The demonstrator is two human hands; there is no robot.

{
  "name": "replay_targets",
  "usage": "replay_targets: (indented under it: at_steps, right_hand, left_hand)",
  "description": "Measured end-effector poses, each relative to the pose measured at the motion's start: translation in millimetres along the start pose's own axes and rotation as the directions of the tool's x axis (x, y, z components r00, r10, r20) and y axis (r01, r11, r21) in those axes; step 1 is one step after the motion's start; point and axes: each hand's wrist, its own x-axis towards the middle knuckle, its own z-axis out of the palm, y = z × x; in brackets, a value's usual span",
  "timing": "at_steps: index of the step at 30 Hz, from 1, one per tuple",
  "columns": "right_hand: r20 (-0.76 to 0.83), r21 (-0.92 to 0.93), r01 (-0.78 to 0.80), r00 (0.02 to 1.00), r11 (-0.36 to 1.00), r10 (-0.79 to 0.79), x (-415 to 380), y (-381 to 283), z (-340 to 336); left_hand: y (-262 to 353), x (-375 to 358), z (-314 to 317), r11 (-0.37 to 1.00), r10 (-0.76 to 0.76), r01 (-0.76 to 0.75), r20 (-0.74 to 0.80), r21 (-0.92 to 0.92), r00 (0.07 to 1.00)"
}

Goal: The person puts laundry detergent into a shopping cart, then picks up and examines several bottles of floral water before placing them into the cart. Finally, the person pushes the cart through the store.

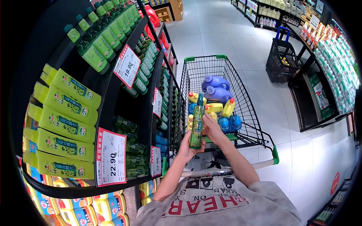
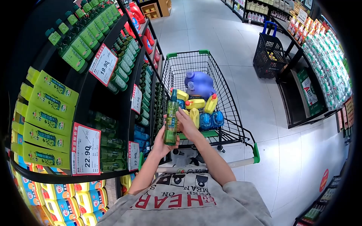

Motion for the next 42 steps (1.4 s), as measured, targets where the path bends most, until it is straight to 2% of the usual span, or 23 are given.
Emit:
replay_targets:
  at_steps: [4, 6, 8, 10, 12, 14, 15, 16, 18, 19, 20, 22, 23, 24, 26, 28, 30, 42]
  right_hand:
    - [-0.036, -0.020, -0.011, 0.999, 1.000, 0.010, -4.8, 5.7, 3.7]
    - [-0.079, -0.178, 0.092, 0.991, 0.980, -0.108, -2.8, 17.0, 4.6]
    - [-0.130, -0.179, 0.092, 0.985, 0.980, -0.116, -3.3, 22.4, 10.1]
    - [-0.212, -0.417, 0.088, 0.958, 0.905, -0.191, 6.6, 34.8, 2.9]
    - [-0.183, -0.405, 0.133, 0.958, 0.905, -0.222, 8.5, 39.2, 6.3]
    - [-0.217, -0.238, 0.081, 0.967, 0.968, -0.134, -1.1, 25.8, 21.8]
    - [-0.226, -0.140, 0.007, 0.973, 0.990, -0.038, -3.0, 22.3, 21.2]
    - [-0.222, -0.138, 0.004, 0.974, 0.990, -0.035, -3.9, 23.4, 17.6]
    - [-0.292, -0.223, -0.044, 0.956, 0.974, -0.024, -6.1, 24.9, 14.9]
    - [-0.300, -0.102, -0.031, 0.954, 0.994, -0.001, -14.1, 15.0, 23.1]
    - [-0.299, -0.099, -0.030, 0.954, 0.995, -0.001, -11.2, 18.7, 17.1]
    - [-0.241, 0.198, 0.046, 0.971, 0.979, 0.003, -5.8, 21.3, 3.2]
    - [-0.174, 0.165, 0.040, 0.985, 0.985, -0.011, -7.1, 18.8, -8.0]
    - [-0.175, 0.167, 0.043, 0.984, 0.985, -0.014, -8.0, 14.7, -10.3]
    - [-0.174, 0.192, 0.011, 0.984, 0.981, 0.023, -8.5, 7.6, -14.4]
    - [-0.176, 0.178, 0.004, 0.984, 0.984, 0.028, -8.0, 7.6, -18.8]
    - [-0.120, 0.203, -0.076, 0.988, 0.976, 0.102, -5.1, 11.4, -22.6]
    - [-0.084, 0.177, -0.120, 0.987, 0.977, 0.137, -11.1, 4.2, -25.4]
  left_hand:
    - [2.6, -3.8, 4.0, 1.000, 0.029, -0.028, 0.023, -0.006, 0.999]
    - [0.6, 0.5, -0.5, 0.997, 0.059, -0.059, 0.013, 0.045, 0.998]
    - [-2.8, 2.8, -2.4, 0.991, 0.089, -0.088, 0.000, 0.100, 0.996]
    - [-1.2, -0.1, 9.6, 0.970, 0.229, -0.215, -0.133, 0.111, 0.964]
    - [-0.3, -0.7, 9.6, 0.958, 0.267, -0.247, -0.131, 0.147, 0.955]
    - [-3.4, 0.7, 6.9, 0.943, 0.304, -0.280, -0.129, 0.178, 0.944]
    - [-5.5, 2.9, 5.9, 0.892, 0.357, -0.306, -0.104, 0.334, 0.928]
    - [-7.4, 4.2, 4.9, 0.816, 0.404, -0.323, -0.073, 0.480, 0.912]
    - [-10.2, 4.5, 3.4, 0.828, 0.375, -0.286, -0.096, 0.483, 0.922]
    - [-12.3, 5.1, 3.1, 0.767, 0.407, -0.315, -0.046, 0.559, 0.912]
    - [-13.6, 5.8, 3.4, 0.699, 0.433, -0.342, 0.008, 0.629, 0.901]
    - [-11.9, 3.5, 8.4, 0.746, 0.371, -0.299, 0.003, 0.595, 0.929]
    - [-12.7, 3.1, 8.4, 0.787, 0.297, -0.284, 0.067, 0.548, 0.952]
    - [-13.4, 2.6, 9.9, 0.826, 0.224, -0.262, 0.135, 0.500, 0.965]
    - [-15.5, 2.6, 15.3, 0.857, 0.193, -0.231, 0.130, 0.460, 0.973]
    - [-16.6, 3.6, 15.0, 0.833, 0.140, -0.169, 0.095, 0.527, 0.986]
    - [-16.4, 2.4, 17.6, 0.818, 0.134, -0.152, 0.072, 0.555, 0.988]
    - [-25.3, 4.5, 22.6, 0.753, 0.172, -0.166, 0.053, 0.637, 0.984]
